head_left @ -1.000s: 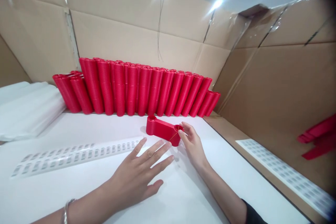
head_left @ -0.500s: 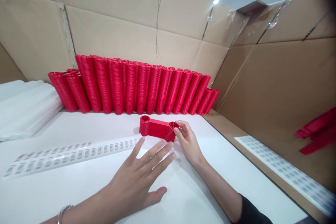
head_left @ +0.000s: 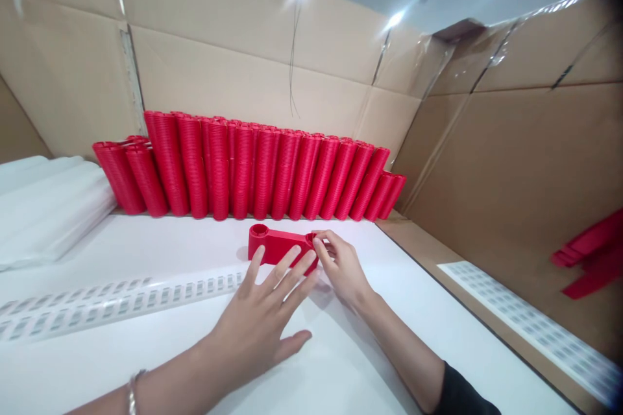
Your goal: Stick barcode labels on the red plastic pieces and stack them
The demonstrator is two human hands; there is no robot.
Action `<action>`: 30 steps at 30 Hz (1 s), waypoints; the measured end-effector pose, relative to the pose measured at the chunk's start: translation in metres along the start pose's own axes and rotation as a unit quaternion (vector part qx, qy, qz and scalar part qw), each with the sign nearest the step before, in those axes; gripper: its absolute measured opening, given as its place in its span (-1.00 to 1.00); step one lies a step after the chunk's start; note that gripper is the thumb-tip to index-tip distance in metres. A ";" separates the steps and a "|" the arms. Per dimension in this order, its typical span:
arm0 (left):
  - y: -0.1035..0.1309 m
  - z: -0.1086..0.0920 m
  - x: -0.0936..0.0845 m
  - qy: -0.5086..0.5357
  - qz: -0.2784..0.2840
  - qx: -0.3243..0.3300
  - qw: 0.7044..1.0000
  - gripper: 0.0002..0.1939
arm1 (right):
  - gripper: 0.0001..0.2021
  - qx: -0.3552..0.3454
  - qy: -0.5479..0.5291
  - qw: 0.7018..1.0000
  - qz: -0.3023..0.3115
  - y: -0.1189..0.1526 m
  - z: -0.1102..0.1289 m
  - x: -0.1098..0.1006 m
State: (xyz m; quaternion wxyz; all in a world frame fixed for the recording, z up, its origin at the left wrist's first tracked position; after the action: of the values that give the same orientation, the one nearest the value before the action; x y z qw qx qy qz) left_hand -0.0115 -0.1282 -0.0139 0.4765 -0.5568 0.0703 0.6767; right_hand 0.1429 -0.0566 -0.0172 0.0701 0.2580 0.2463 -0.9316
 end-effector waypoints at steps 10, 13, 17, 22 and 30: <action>-0.036 0.045 0.053 0.005 0.086 -0.155 0.984 -0.33 | -0.78 0.046 -0.025 0.999 0.016 -0.032 0.007 0.016; -0.032 0.043 0.055 0.002 0.084 -0.146 0.986 -0.38 | -0.81 0.098 -0.116 0.988 -0.022 -0.033 0.005 0.016; -0.029 0.043 0.052 0.001 0.078 -0.141 0.987 -0.46 | -0.84 0.144 -0.314 0.936 -0.070 -0.029 -0.004 0.010; -0.028 0.044 0.051 -0.006 0.071 -0.139 0.988 -0.52 | -0.84 0.199 -0.319 0.921 -0.098 -0.020 -0.034 -0.001; -0.027 0.050 0.048 0.003 0.065 -0.146 0.987 -0.51 | -0.88 0.151 0.051 0.987 0.004 -0.013 -0.042 0.003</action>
State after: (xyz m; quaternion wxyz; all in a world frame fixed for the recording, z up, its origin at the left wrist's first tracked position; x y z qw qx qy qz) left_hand -0.0229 -0.0547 -0.0229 0.3448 -0.6166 0.0086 0.7077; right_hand 0.1556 -0.0245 -0.0442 0.0217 0.3138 0.1052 -0.9434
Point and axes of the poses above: each hand's wrist, its own y-axis away from the middle knuckle, its own x-axis out of the palm, z = x × y, the point moved 4 cm from there along -y, towards the middle knuckle, and after that the axes turned 11 degrees about z, right-handed, at the moved point
